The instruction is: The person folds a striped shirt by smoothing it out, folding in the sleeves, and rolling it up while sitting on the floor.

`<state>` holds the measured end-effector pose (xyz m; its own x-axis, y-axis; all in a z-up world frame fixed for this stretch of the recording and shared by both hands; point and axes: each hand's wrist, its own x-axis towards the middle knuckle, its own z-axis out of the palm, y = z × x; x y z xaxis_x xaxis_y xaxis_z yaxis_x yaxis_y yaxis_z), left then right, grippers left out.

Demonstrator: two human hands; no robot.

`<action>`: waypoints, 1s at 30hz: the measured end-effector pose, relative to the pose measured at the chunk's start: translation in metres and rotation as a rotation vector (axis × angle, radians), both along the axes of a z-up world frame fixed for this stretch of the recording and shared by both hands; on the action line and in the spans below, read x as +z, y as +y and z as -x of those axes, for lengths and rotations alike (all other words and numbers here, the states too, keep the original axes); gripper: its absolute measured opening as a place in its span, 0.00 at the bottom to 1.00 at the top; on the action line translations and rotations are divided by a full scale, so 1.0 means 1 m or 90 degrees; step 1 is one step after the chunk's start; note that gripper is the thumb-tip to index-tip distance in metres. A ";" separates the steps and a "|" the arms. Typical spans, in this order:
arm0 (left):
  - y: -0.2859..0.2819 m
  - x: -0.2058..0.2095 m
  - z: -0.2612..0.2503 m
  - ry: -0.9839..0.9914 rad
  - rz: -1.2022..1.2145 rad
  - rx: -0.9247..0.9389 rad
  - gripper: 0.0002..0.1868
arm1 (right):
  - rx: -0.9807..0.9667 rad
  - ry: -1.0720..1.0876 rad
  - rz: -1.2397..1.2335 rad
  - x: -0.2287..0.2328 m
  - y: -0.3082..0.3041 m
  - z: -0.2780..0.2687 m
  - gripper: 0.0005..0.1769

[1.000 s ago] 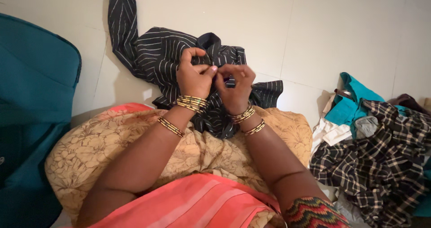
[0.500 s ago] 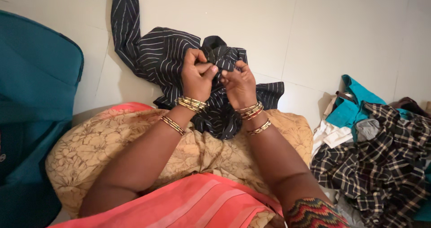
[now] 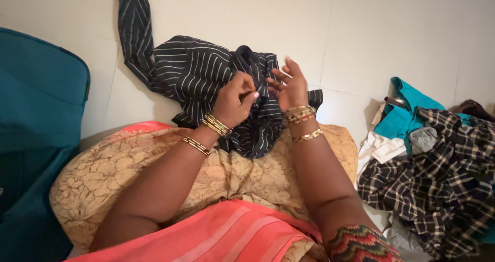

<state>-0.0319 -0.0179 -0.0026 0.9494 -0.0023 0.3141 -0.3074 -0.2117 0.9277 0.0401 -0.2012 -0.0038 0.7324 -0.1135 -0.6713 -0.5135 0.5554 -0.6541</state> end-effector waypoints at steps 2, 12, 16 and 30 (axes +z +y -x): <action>-0.002 0.002 0.004 -0.011 -0.024 -0.040 0.12 | 0.173 0.015 0.139 -0.023 0.002 -0.007 0.19; 0.036 0.032 -0.021 -0.026 -0.237 0.271 0.21 | 0.232 -0.366 0.131 -0.009 0.012 0.007 0.32; 0.044 0.027 -0.033 0.058 -0.187 0.284 0.30 | 0.305 -0.503 0.114 0.017 0.022 0.027 0.33; 0.146 0.136 -0.026 -0.296 0.074 0.082 0.09 | 0.382 -0.555 0.565 0.028 -0.005 -0.008 0.48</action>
<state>-0.0055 0.1280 0.1334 0.6992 0.1656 0.6955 -0.6725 -0.1776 0.7184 0.0484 -0.2065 0.0245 0.9628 0.2209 0.1554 0.2303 -0.3710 -0.8996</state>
